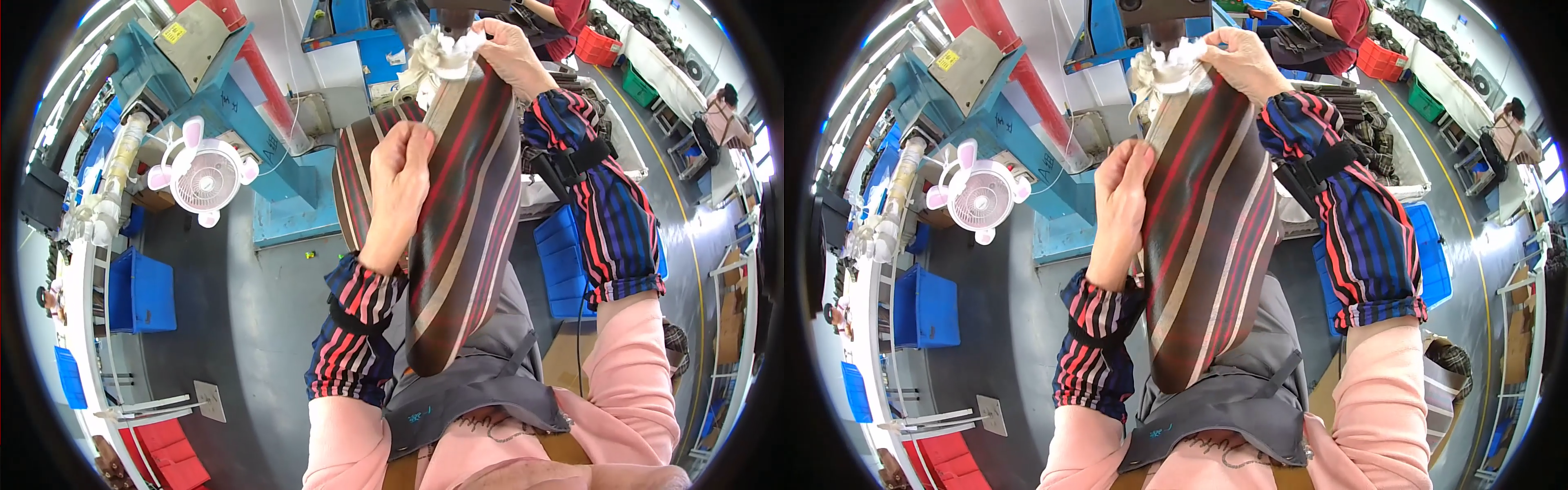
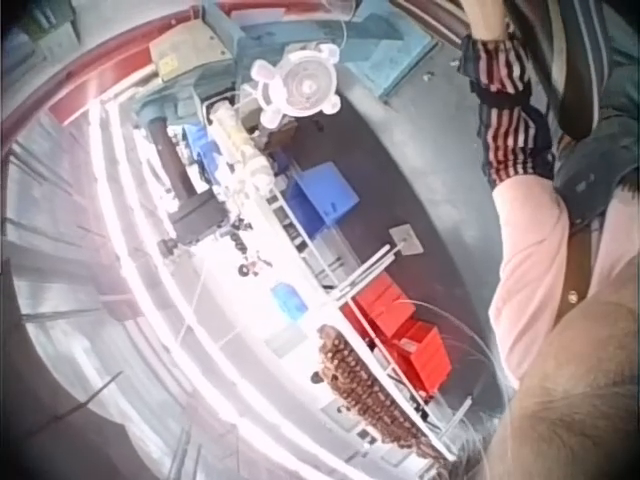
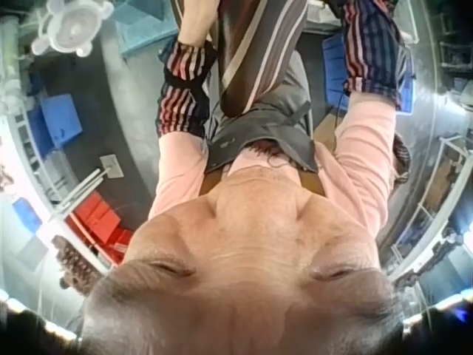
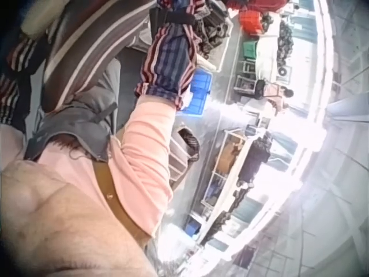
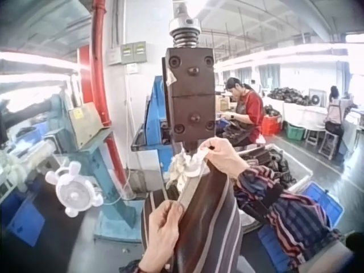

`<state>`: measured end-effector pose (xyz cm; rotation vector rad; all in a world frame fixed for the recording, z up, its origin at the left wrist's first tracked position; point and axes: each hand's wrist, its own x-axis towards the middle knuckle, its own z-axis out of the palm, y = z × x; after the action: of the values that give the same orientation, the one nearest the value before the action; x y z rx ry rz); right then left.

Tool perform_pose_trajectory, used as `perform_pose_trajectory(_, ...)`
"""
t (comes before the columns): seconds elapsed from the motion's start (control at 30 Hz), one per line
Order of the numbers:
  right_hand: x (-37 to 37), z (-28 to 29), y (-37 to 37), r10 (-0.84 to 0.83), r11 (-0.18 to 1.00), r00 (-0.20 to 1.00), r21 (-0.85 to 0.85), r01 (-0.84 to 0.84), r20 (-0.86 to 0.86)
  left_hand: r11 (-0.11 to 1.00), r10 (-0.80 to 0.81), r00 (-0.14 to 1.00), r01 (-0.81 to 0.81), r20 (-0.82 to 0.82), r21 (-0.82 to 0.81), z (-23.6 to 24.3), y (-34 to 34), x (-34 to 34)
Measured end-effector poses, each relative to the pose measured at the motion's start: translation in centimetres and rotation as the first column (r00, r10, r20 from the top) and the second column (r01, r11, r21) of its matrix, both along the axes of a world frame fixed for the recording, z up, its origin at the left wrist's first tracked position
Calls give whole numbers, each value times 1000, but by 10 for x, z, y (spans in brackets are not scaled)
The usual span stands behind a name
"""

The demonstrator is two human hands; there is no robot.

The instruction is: Sewing pieces of patterned leather material using an industrial sewing machine.

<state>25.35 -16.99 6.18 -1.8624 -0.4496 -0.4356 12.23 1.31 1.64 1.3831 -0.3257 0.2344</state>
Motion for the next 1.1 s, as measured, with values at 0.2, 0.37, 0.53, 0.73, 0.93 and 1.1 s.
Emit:
perform_pose_trajectory(0.2, -19, -3, 11, -12, 998, 998, -58, 15, 55, 994, -20, 991, 5, -135, -110, -10, 7, -23)
perform_pose_trajectory(0.37, -20, -14, 24, -96, 994, 980, -35, 104, 172, 993, -37, 985, 18, -167, -113, -17, 12, -36)
perform_pose_trajectory(0.53, -26, -24, 28, -125, 988, 964, -59, 143, 236, 994, -12, 988, -5, -154, -112, -26, 16, -50)
perform_pose_trajectory(0.73, -41, -25, 31, -143, 987, 978, -56, 153, 151, 993, 0, 988, -18, -155, -118, -31, 15, -59)
perform_pose_trajectory(0.93, -33, -24, 29, -99, 993, 973, -43, 111, 209, 993, -14, 991, -2, -135, -122, -26, 13, -59)
perform_pose_trajectory(1.1, -20, -25, 25, -115, 988, 961, -75, 138, 252, 987, -39, 988, 15, -150, -161, -20, 11, -55)
